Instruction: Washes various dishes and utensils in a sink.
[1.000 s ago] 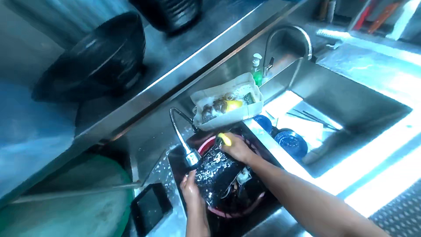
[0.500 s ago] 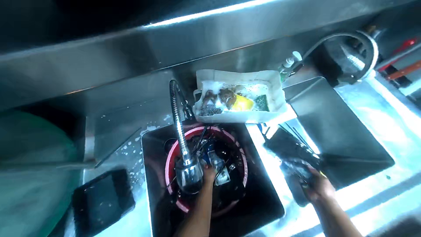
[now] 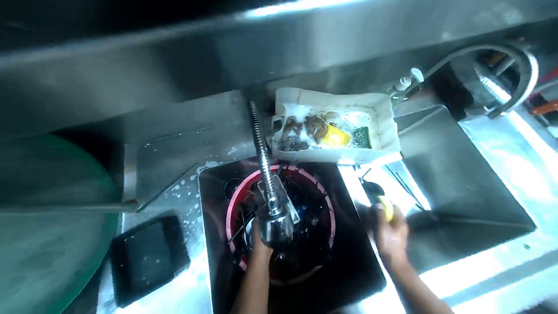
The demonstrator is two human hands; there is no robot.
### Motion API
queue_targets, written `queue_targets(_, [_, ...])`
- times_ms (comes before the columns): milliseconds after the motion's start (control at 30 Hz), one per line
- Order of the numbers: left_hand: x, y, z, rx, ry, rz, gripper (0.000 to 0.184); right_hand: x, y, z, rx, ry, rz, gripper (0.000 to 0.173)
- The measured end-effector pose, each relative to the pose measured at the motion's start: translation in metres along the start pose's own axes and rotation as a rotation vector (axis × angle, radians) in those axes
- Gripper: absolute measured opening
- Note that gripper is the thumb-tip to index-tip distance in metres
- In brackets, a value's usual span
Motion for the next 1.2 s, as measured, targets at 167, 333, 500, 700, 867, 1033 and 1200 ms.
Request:
queue_targets(167, [0.034, 0.03, -0.03, -0.001, -0.079, -0.179, 0.045, -0.083, 0.123, -0.069, -0.591, -0.198, 0.123, 0.039])
queue_targets(333, [0.093, 0.052, -0.079, 0.143, -0.365, -0.47, 0.043, -0.129, 0.166, -0.131, -0.776, -0.487, -0.265, 0.049])
queue_targets(500, [0.073, 0.041, -0.083, -0.046, -0.176, -0.512, 0.052, -0.138, 0.16, -0.125, -0.642, -0.565, -0.357, 0.054])
queue_targets(700, [0.088, 0.037, -0.096, -0.033, -0.252, -0.386, 0.053, -0.167, 0.152, -0.123, -0.666, -0.608, -0.425, 0.05])
queue_targets(867, [0.107, 0.027, -0.093, -0.028, -0.189, -0.457, 0.049, -0.171, 0.149, -0.15, -0.729, -0.664, -0.446, 0.048])
queue_targets(1033, [0.093, 0.027, -0.111, -0.072, -0.227, -0.291, 0.048, -0.169, 0.151, -0.128, -0.634, -0.708, -0.553, 0.05])
queue_targets(1200, [0.096, 0.007, -0.091, -0.052, -0.191, -0.312, 0.049, -0.155, 0.146, -0.166, -0.857, -0.807, -0.497, 0.053])
Point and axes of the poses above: each hand's wrist, its own z-axis towards the middle knuckle, its own y-axis out of the palm, x = y × z, the point moved 5 cm from there along z, towards the middle knuckle, and after that the axes turned 6 degrees about -z, right-handed, at the moved point
